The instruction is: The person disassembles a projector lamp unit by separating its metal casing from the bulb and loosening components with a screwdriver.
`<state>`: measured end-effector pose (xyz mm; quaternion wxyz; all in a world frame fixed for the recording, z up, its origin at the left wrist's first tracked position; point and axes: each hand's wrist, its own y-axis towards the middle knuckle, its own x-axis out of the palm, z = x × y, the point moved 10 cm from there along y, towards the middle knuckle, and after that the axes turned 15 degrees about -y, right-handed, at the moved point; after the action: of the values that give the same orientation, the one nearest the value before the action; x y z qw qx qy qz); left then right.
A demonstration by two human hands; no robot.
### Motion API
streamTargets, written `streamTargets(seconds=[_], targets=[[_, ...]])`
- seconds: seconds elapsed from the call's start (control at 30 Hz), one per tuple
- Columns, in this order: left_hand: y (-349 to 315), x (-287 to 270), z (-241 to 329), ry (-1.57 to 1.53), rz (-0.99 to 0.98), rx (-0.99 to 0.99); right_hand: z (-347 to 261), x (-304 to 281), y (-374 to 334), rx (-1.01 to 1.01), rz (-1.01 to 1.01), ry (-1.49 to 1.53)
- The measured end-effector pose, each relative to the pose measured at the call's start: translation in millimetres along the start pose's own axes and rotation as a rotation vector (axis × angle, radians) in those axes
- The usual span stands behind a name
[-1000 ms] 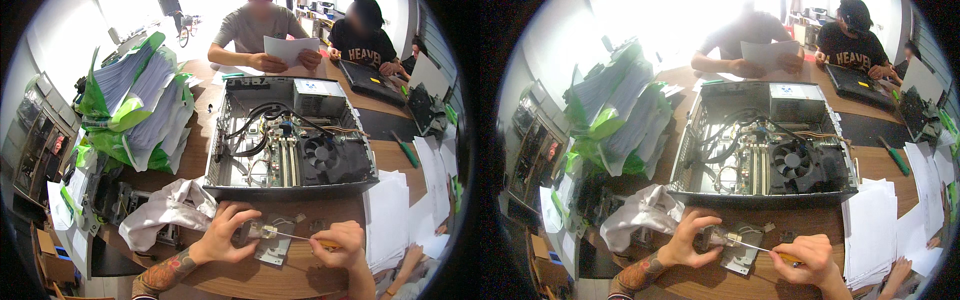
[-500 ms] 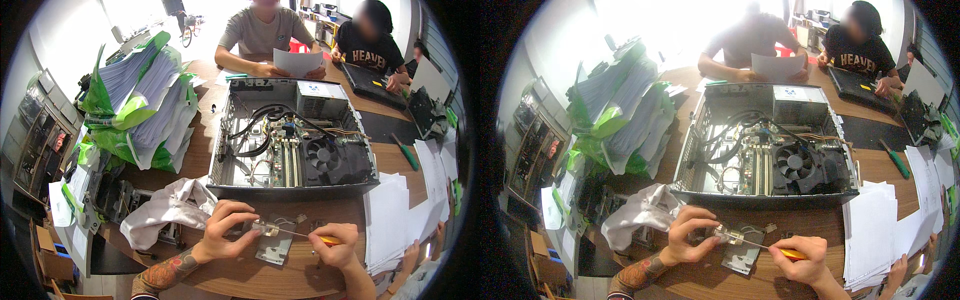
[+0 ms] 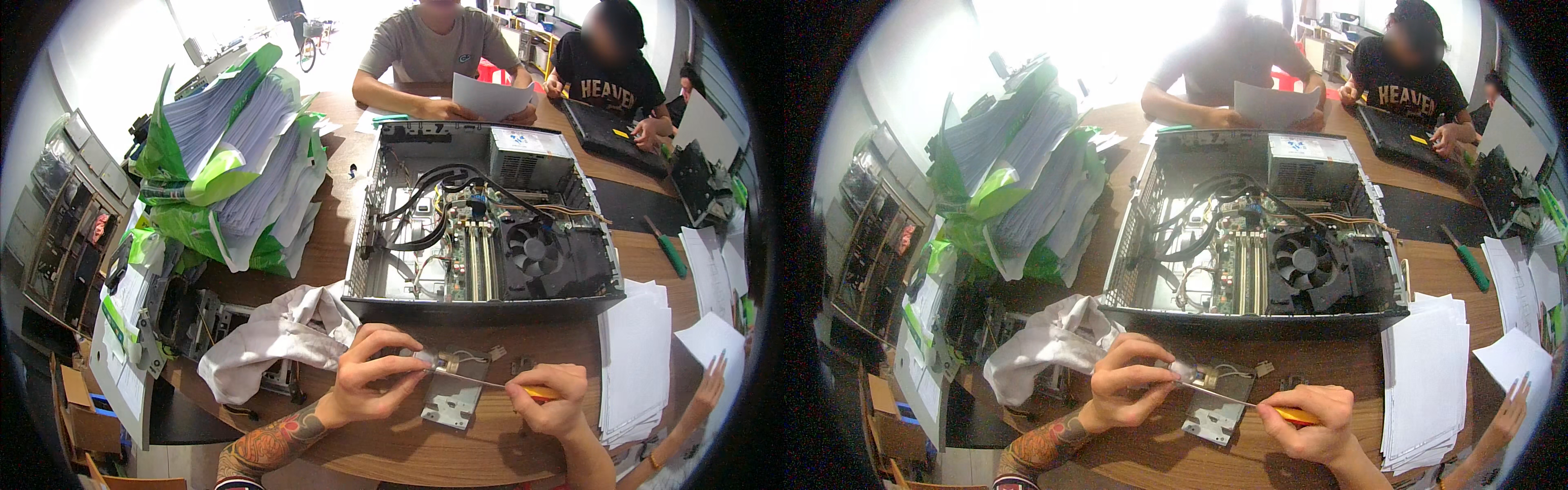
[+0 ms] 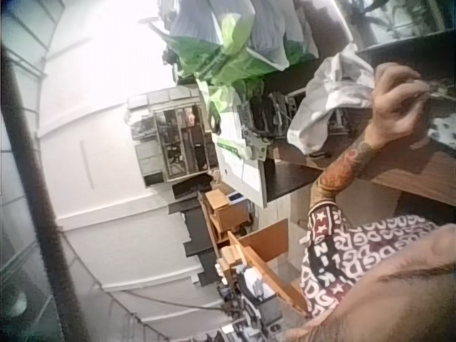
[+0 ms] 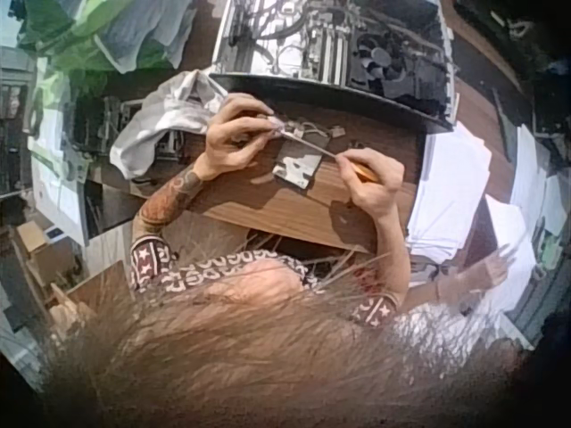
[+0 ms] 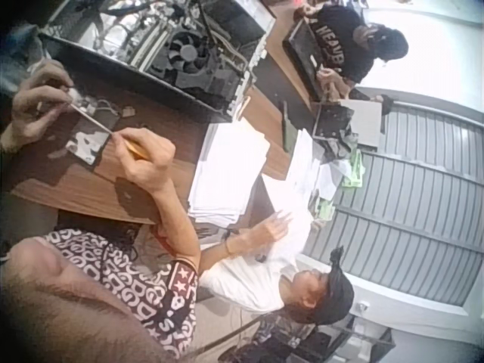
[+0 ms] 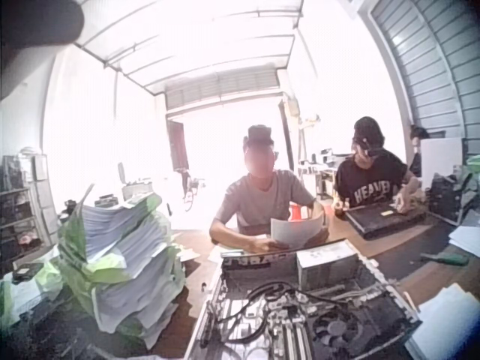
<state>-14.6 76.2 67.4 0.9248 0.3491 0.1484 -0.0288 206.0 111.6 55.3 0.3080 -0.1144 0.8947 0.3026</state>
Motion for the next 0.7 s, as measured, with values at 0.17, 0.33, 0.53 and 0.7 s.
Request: streamTargets(seconds=[0.17,0.33,0.53,0.7], targets=[[-1,-3,-2,-0.016,0.015,-0.022,-1,-1,0,-0.012,0.003,0.0],[0,-2,-1,0.005,-0.003,-0.026,-3,-1,1,-0.021,0.015,0.007],[0,3,-1,0.01,-0.026,0.004,-7,-4,1,-0.055,0.001,-0.047],[-5,-2,6,0.11,-0.049,0.05,-14,3,5,-0.122,-0.016,-0.067]])
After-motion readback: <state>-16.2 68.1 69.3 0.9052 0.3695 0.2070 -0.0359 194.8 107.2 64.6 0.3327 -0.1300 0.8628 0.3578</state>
